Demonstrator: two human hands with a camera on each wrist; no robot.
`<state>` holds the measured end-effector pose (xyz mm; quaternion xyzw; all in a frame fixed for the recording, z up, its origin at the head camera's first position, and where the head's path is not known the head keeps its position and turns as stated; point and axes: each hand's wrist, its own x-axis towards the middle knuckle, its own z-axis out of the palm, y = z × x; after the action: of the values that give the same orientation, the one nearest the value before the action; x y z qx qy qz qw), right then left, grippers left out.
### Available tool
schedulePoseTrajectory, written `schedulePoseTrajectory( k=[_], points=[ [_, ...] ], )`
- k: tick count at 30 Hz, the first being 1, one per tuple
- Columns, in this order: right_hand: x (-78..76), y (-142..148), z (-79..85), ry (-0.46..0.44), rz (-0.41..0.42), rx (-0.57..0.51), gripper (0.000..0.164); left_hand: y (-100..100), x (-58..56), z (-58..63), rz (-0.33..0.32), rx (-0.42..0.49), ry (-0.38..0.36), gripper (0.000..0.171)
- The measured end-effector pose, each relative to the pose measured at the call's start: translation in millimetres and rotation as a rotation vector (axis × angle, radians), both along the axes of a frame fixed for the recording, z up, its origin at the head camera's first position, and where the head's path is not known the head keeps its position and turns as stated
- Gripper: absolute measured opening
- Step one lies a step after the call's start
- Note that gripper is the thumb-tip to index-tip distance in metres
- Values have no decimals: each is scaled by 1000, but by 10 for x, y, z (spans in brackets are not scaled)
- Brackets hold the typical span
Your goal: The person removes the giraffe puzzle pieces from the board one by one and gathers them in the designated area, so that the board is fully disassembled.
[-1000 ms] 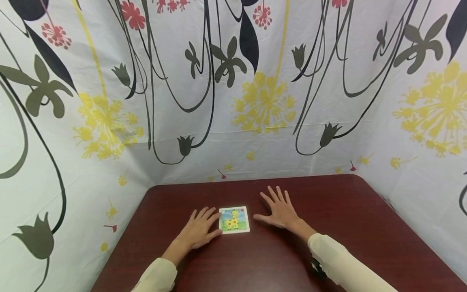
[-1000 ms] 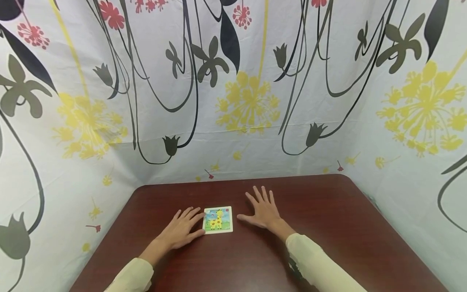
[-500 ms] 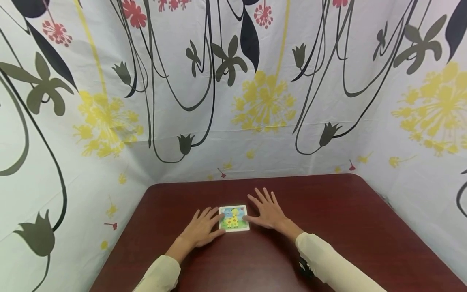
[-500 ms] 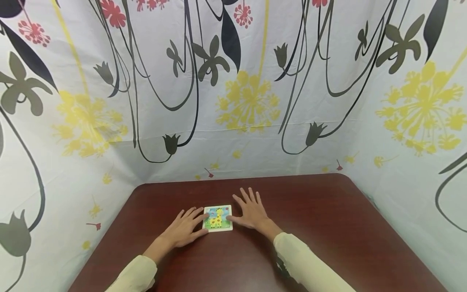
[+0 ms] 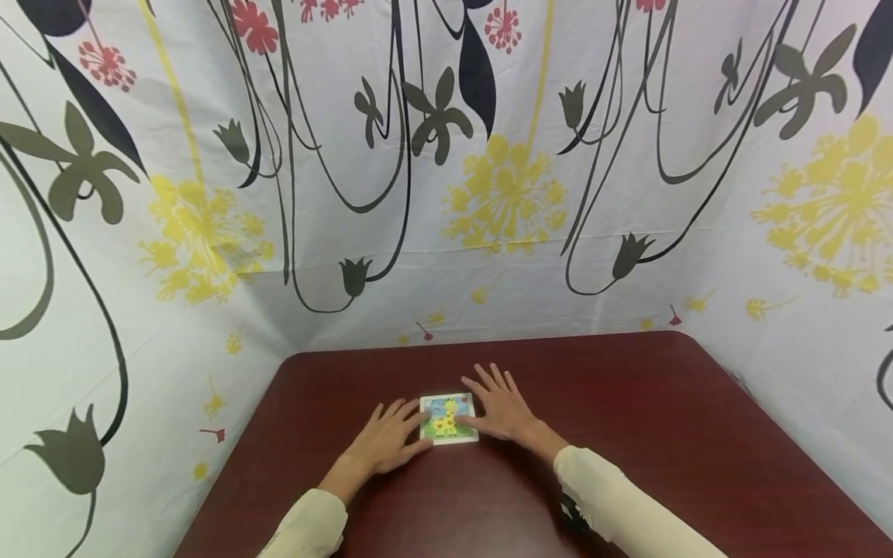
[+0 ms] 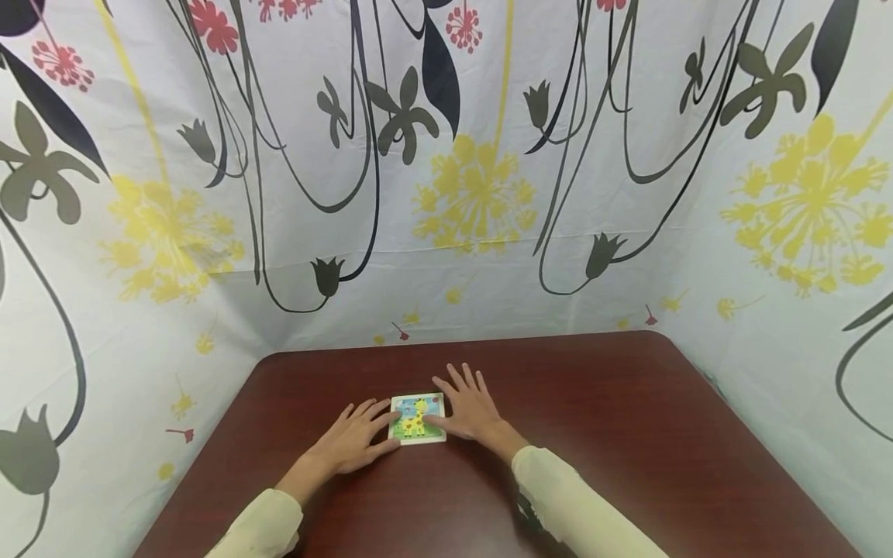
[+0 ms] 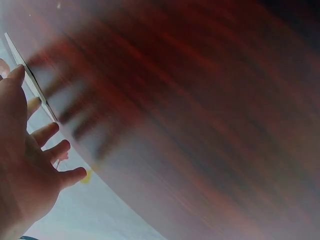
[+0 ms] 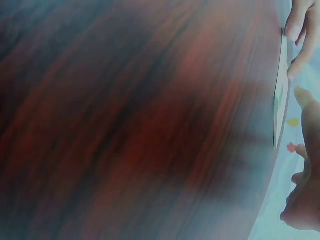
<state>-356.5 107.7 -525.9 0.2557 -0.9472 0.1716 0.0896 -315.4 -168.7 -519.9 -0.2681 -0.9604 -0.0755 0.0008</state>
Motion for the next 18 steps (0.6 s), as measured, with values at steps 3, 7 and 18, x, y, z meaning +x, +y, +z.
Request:
schedulePoseTrajectory(
  k=[3, 7, 18],
  points=[
    [15, -33, -1, -5, 19, -16, 82, -1, 5, 0, -1, -5, -4, 67],
    [14, -83, 8, -6, 35, -27, 78, -3, -6, -10, -6, -14, 0, 68],
    [2, -200, 21, -15, 91, -70, 68, 30, -25, 2, -40, -6, 26, 64]
  ],
)
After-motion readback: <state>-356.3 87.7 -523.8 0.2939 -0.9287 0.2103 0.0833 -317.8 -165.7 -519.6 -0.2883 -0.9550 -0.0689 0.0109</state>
